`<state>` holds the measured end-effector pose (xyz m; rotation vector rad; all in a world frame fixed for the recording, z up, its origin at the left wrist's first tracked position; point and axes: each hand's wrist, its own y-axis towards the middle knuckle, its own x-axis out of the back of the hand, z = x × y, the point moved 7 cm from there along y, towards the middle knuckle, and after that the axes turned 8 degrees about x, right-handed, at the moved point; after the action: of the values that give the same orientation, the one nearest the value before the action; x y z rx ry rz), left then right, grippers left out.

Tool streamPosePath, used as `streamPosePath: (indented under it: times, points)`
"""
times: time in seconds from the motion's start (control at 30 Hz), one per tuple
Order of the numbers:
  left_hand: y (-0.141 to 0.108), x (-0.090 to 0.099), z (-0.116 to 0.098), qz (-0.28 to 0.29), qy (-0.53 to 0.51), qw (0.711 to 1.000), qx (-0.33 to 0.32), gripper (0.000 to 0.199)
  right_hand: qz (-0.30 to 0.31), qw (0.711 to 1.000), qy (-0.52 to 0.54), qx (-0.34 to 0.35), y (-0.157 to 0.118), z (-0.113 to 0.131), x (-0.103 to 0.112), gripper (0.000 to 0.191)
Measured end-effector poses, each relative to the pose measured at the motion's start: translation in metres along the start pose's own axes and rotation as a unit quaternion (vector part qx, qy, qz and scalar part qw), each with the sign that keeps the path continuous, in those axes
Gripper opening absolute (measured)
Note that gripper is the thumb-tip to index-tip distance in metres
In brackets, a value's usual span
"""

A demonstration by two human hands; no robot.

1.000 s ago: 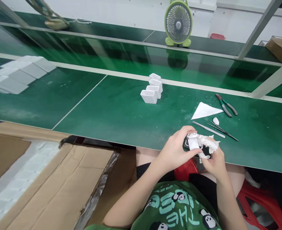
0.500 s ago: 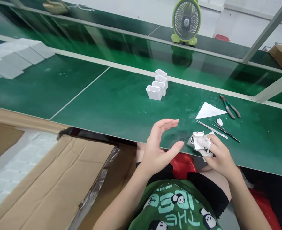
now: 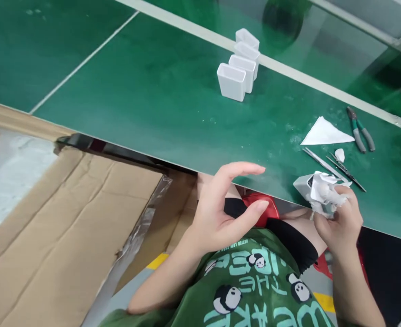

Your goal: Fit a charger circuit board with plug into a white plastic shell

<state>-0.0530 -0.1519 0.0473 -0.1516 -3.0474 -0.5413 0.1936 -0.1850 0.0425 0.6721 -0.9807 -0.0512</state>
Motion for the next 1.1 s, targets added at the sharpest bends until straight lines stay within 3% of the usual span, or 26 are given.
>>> streamPosePath:
  times: [0.1,0.2,0.27,0.33,0.43,0.6,0.67,0.77,0.87,1.0,1.07,1.1]
  points:
    - [-0.002,-0.002,0.004,0.010,0.004,1.000,0.013,0.043,-0.011,0.999,-0.031,0.039,0.004,0.009,-0.007,0.052]
    - [0.000,-0.011,0.008,0.030,0.038,0.998,0.032,0.039,0.006,0.999,-0.038,0.037,0.005,0.012,-0.009,0.052]
    - [0.000,-0.024,0.006,0.070,0.075,0.994,0.032,0.041,-0.004,1.000,0.000,-0.004,0.003,0.012,-0.008,0.047]
    - [-0.001,-0.041,-0.002,0.121,0.093,0.988,0.007,0.051,-0.043,0.989,0.110,-0.094,-0.001,0.010,-0.007,0.041]
    - [-0.006,-0.062,-0.017,0.166,0.078,0.982,-0.043,0.065,-0.083,0.915,0.329,-0.218,-0.007,0.015,-0.018,0.034]
    - [-0.008,-0.073,-0.029,0.163,0.102,0.980,-0.053,0.069,-0.070,0.804,0.525,-0.269,-0.009,0.037,-0.032,0.035]
    - [-0.008,-0.074,-0.033,0.159,0.119,0.979,-0.053,0.068,-0.067,0.774,0.560,-0.289,-0.014,0.038,-0.035,0.037]
    - [-0.007,-0.074,-0.035,0.152,0.129,0.979,-0.051,0.069,-0.068,0.755,0.574,-0.310,-0.021,0.036,-0.039,0.034]
    - [-0.008,-0.075,-0.035,0.154,0.128,0.979,-0.047,0.068,-0.066,0.779,0.553,-0.287,-0.020,0.035,-0.035,0.032]
    - [-0.012,-0.080,-0.021,0.197,0.100,0.975,-0.015,0.087,-0.066,0.892,0.400,-0.202,-0.014,0.031,-0.004,0.027]
    - [-0.017,-0.085,-0.007,0.234,0.053,0.970,0.028,0.085,-0.010,0.946,0.300,-0.119,-0.011,0.036,0.009,0.027]
    - [-0.020,-0.088,0.000,0.248,0.024,0.967,0.047,0.076,0.024,0.961,0.266,-0.076,-0.010,0.040,0.011,0.029]
